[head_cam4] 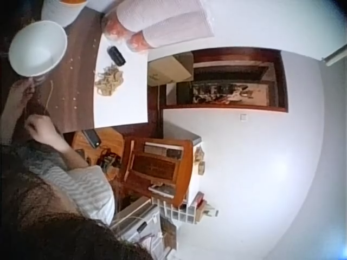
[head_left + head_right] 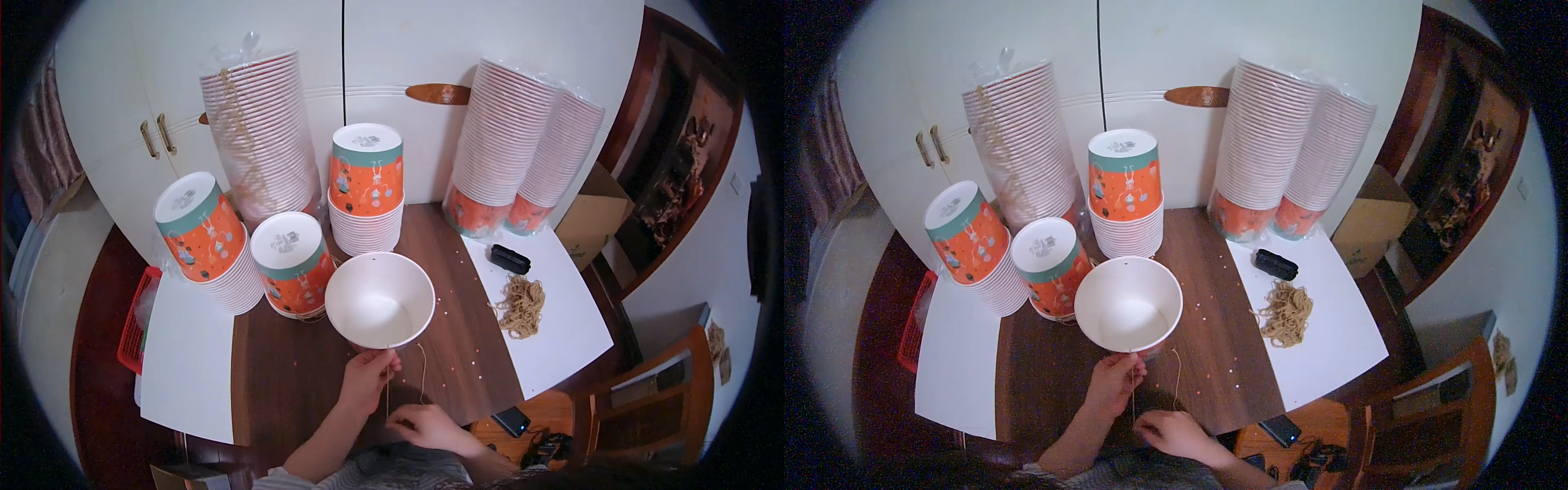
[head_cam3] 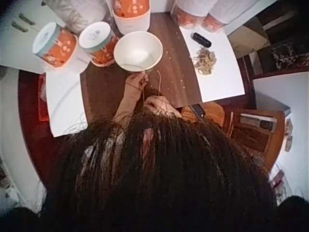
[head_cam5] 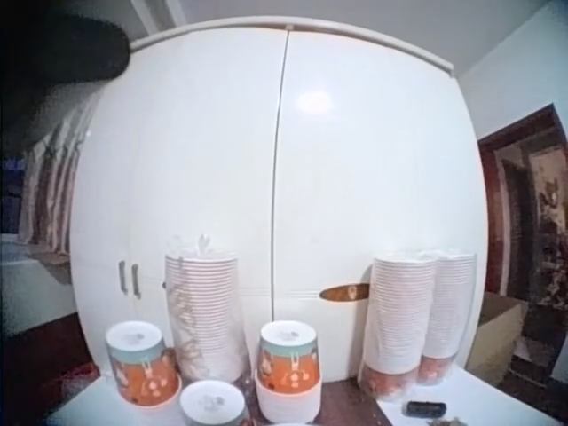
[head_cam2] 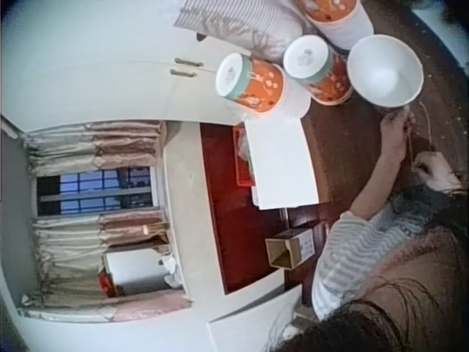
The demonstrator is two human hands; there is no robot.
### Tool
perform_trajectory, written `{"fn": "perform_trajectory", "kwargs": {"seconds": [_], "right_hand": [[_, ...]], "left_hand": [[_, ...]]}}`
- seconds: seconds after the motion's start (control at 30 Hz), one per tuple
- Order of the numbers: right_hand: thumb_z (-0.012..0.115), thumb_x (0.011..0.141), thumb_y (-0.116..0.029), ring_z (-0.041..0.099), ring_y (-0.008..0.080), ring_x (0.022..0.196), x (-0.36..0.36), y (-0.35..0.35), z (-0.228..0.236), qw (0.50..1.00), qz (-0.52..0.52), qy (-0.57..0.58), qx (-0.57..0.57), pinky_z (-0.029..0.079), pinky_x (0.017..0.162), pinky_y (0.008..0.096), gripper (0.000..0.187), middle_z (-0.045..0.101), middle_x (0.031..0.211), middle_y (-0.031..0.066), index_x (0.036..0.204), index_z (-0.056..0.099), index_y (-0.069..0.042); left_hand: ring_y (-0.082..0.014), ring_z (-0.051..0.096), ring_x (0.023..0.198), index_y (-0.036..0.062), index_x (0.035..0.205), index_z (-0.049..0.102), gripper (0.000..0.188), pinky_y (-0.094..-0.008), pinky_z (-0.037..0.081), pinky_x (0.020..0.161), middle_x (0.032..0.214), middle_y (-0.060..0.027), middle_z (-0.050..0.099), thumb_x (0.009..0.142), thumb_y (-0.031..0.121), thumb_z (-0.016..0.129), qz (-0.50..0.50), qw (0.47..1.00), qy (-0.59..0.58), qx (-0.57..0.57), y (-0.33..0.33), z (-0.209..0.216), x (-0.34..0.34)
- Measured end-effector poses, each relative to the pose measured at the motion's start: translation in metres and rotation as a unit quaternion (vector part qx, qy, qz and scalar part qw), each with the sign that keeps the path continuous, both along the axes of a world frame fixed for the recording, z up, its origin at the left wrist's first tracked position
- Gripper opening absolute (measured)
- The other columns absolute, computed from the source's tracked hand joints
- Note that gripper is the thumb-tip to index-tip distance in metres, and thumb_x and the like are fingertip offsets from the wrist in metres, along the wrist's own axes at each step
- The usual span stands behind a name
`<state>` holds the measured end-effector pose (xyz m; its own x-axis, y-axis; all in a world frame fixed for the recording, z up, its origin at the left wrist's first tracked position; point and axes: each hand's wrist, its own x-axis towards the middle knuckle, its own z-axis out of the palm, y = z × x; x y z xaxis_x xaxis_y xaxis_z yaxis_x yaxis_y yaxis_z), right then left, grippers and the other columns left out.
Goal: Thread and tie thin red strings through pre-punched holes in paper buckets to create handles.
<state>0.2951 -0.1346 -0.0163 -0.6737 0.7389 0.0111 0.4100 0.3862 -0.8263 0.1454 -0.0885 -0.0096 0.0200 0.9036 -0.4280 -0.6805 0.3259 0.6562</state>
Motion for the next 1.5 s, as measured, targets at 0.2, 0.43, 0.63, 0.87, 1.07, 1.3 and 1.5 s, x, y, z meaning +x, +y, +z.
{"fn": "perform_trajectory", "kwargs": {"seconds": [0.2, 0.43, 0.63, 0.87, 1.07, 1.3, 1.5], "right_hand": [[0.059, 0.079, -0.032, 0.061, 0.0267, 0.072, 0.057, 0.006, 0.040, 1.000, 0.022, -0.009, -0.012, 0.050, 0.064, 0.0321, 0.029, 0.062, 0.090, 0.0108, 0.095, 0.062, -0.007], [0.069, 0.072, -0.011, 0.061, 0.0190, 0.062, 0.114, -0.004, 0.091, 0.980, -0.099, 0.140, -0.101, 0.046, 0.054, 0.0272, 0.025, 0.062, 0.074, 0.0105, 0.093, 0.062, 0.001], [0.061, 0.075, -0.003, 0.061, 0.0297, 0.059, 0.140, 0.019, 0.087, 0.871, 0.220, 0.435, -0.056, 0.047, 0.052, 0.0348, 0.011, 0.061, 0.070, 0.0239, 0.073, 0.061, 0.009], [0.044, 0.082, 0.001, 0.053, 0.0211, 0.036, 0.110, 0.038, 0.109, 0.716, 0.224, 0.661, -0.029, 0.036, 0.029, 0.0273, 0.019, 0.055, 0.051, 0.0206, 0.063, 0.049, 0.002], [0.053, 0.086, -0.020, 0.028, 0.0055, 0.028, 0.073, 0.069, 0.140, 0.774, 0.052, 0.632, -0.003, 0.024, 0.028, 0.0208, 0.018, 0.040, 0.052, -0.0017, 0.076, 0.047, -0.006], [0.048, 0.088, -0.024, 0.042, 0.0091, 0.059, 0.062, 0.116, 0.144, 0.693, -0.100, 0.696, -0.160, 0.033, 0.048, 0.0222, 0.025, 0.049, 0.071, 0.0012, 0.086, 0.056, -0.001], [0.044, 0.091, -0.021, 0.048, 0.0091, 0.069, 0.054, 0.143, 0.134, 0.631, -0.203, 0.724, -0.192, 0.041, 0.055, 0.0207, 0.024, 0.053, 0.077, 0.0028, 0.103, 0.053, -0.002]], "left_hand": [[-0.0085, 0.052, 0.066, 0.0033, 0.076, 0.058, 0.003, -0.0212, 0.041, 0.056, 0.074, -0.0011, 0.056, 0.077, 0.004, 0.061, 0.066, 0.928, 0.341, 0.134, -0.011, -0.005, -0.020], [-0.0168, 0.054, 0.062, 0.0038, 0.091, 0.057, 0.022, -0.0250, 0.045, 0.055, 0.090, -0.0090, 0.053, 0.069, -0.002, 0.058, 0.125, 0.680, 0.621, 0.370, 0.002, 0.043, -0.034], [-0.0223, 0.058, 0.068, 0.0028, 0.082, 0.059, 0.016, -0.0287, 0.047, 0.058, 0.082, -0.0090, 0.058, 0.066, -0.002, 0.058, 0.082, 0.609, 0.646, 0.453, 0.011, 0.038, -0.047], [-0.0237, 0.058, 0.069, 0.0025, 0.076, 0.058, 0.011, -0.0295, 0.047, 0.059, 0.078, -0.0099, 0.057, 0.065, -0.002, 0.057, 0.017, 0.651, 0.607, 0.455, 0.005, 0.042, -0.059], [-0.0224, 0.057, 0.068, 0.0021, 0.073, 0.057, 0.011, -0.0279, 0.047, 0.058, 0.077, -0.0097, 0.057, 0.064, -0.002, 0.054, -0.044, 0.656, 0.574, 0.487, -0.007, 0.043, -0.078], [-0.0194, 0.057, 0.066, 0.0018, 0.071, 0.057, 0.010, -0.0256, 0.045, 0.056, 0.077, -0.0092, 0.057, 0.063, -0.003, 0.052, -0.069, 0.678, 0.565, 0.466, -0.011, 0.045, -0.093], [-0.0197, 0.057, 0.068, 0.0025, 0.071, 0.058, 0.011, -0.0256, 0.045, 0.056, 0.077, -0.0091, 0.057, 0.063, -0.003, 0.052, -0.082, 0.692, 0.569, 0.438, -0.012, 0.050, -0.101]]}}
